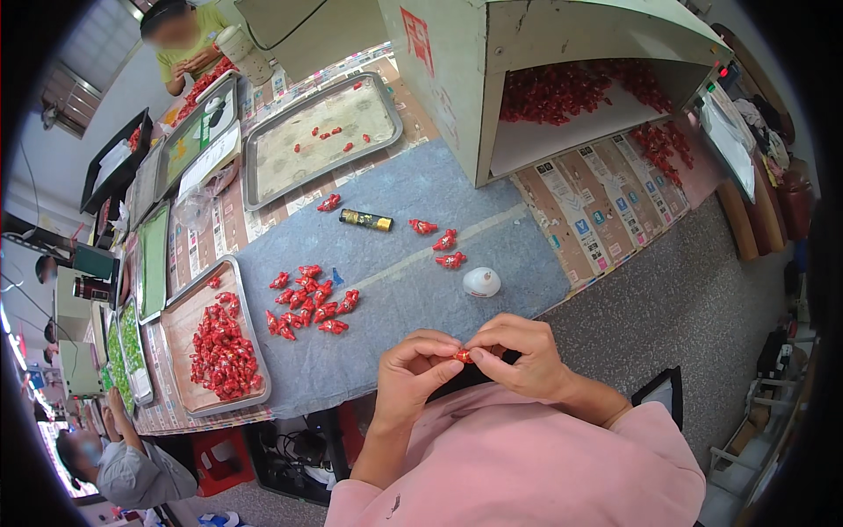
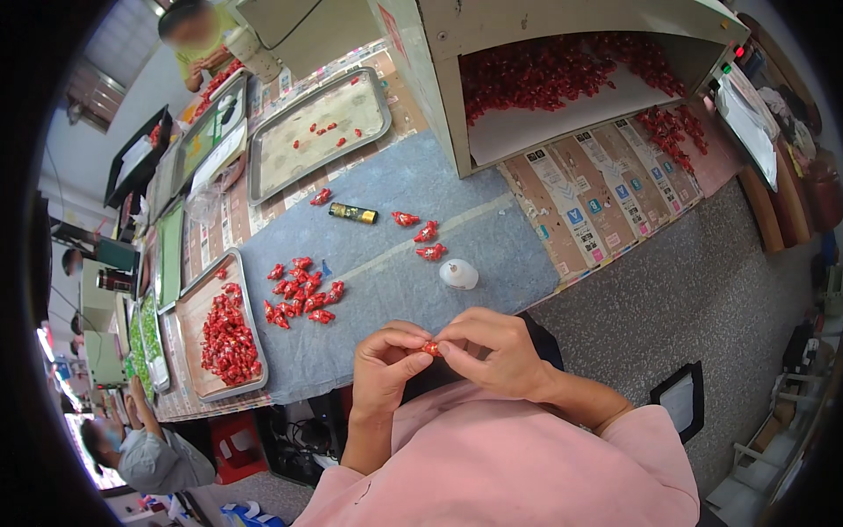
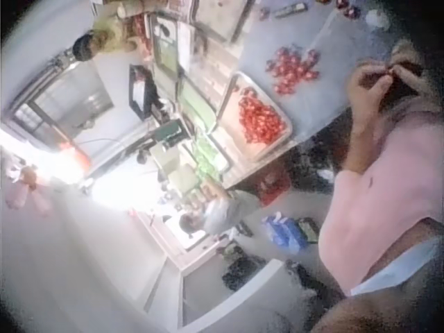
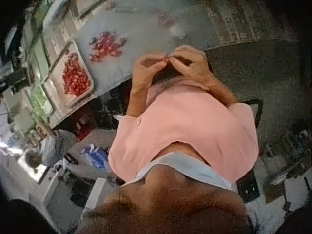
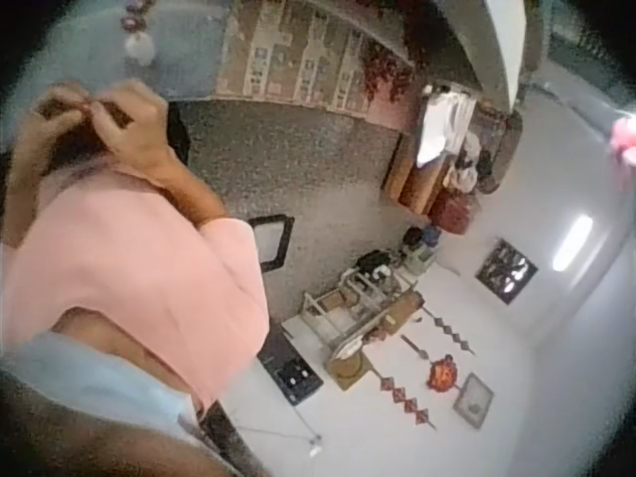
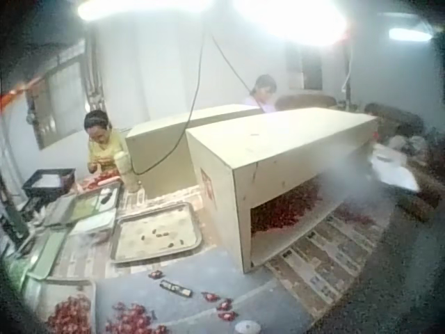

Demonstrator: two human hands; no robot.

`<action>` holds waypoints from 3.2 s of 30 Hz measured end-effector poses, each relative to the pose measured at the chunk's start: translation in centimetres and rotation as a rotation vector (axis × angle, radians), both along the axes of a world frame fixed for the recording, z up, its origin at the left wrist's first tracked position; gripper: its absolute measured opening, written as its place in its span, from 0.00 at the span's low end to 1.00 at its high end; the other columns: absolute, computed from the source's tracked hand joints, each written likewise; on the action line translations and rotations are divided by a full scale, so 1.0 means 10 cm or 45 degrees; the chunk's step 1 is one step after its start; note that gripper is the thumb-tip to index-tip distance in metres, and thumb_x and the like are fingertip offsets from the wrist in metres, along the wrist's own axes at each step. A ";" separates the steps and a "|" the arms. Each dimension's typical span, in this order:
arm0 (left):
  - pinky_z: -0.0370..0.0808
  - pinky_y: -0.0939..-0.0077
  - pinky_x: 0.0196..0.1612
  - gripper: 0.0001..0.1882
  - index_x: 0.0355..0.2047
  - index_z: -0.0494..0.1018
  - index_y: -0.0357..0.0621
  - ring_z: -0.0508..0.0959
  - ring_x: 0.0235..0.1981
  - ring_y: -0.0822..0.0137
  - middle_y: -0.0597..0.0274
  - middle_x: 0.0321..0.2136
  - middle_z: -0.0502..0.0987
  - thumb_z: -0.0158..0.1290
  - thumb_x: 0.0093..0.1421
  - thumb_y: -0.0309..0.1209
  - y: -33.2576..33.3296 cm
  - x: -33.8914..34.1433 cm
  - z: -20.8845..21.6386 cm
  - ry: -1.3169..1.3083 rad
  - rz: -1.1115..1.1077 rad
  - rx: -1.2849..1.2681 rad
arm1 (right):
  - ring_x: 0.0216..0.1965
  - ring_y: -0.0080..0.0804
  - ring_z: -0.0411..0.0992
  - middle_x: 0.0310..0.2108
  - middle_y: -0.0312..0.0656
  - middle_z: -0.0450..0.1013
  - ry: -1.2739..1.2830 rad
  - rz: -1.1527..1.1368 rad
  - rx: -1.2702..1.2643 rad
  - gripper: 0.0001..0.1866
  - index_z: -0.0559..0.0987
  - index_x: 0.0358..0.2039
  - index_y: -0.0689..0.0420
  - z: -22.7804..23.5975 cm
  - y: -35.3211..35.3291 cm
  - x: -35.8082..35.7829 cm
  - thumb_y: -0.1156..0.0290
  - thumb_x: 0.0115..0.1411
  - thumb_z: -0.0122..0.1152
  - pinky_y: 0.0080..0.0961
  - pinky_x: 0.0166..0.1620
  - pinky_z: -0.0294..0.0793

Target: The person applies a small amount of liquid from a white bottle onto red candies and then wraps them in red foil. The wrapped candies are placed into a cardboard box. Another person is visible in the background performing a similar task.

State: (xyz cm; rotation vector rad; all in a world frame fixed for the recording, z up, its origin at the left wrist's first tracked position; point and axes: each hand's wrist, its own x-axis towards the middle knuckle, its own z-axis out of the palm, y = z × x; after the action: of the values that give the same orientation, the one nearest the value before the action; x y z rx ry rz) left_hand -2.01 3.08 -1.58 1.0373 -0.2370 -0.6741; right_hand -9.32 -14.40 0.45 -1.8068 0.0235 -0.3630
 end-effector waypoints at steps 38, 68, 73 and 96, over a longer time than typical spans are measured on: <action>0.71 0.69 0.40 0.11 0.35 0.78 0.40 0.74 0.35 0.60 0.57 0.34 0.74 0.61 0.49 0.19 0.24 0.55 0.09 -1.382 0.892 1.281 | 0.39 0.35 0.75 0.44 0.44 0.74 0.014 -0.460 -0.309 0.21 0.78 0.45 0.59 -0.10 -0.40 0.07 0.75 0.49 0.69 0.27 0.41 0.74; 0.77 0.77 0.37 0.16 0.47 0.74 0.38 0.78 0.34 0.72 0.63 0.36 0.78 0.59 0.58 0.23 -0.39 0.31 -0.01 -0.131 0.093 0.280 | 0.32 0.28 0.72 0.31 0.41 0.72 -0.096 -0.540 0.154 0.24 0.78 0.39 0.58 0.01 -0.43 -0.23 0.71 0.41 0.79 0.23 0.37 0.71; 0.80 0.73 0.41 0.15 0.46 0.74 0.36 0.80 0.38 0.66 0.58 0.39 0.78 0.58 0.58 0.21 -0.32 0.20 -0.03 0.222 0.077 0.119 | 0.30 0.27 0.71 0.31 0.39 0.72 -0.351 -0.387 -0.278 0.22 0.79 0.36 0.56 0.08 -0.45 -0.17 0.70 0.39 0.80 0.23 0.33 0.70; 0.78 0.76 0.44 0.13 0.43 0.75 0.35 0.80 0.38 0.67 0.57 0.38 0.79 0.59 0.57 0.20 -0.33 0.15 -0.04 0.195 0.073 0.107 | 0.25 0.26 0.68 0.27 0.38 0.72 -0.319 -0.384 -0.306 0.21 0.79 0.34 0.58 0.07 -0.37 -0.16 0.62 0.43 0.79 0.22 0.29 0.66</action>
State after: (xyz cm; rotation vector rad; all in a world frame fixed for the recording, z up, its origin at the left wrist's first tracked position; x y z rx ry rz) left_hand -0.54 -0.21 -1.99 1.0629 -0.0463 -0.7129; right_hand -10.88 -18.10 1.12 -1.9854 0.0801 -0.8355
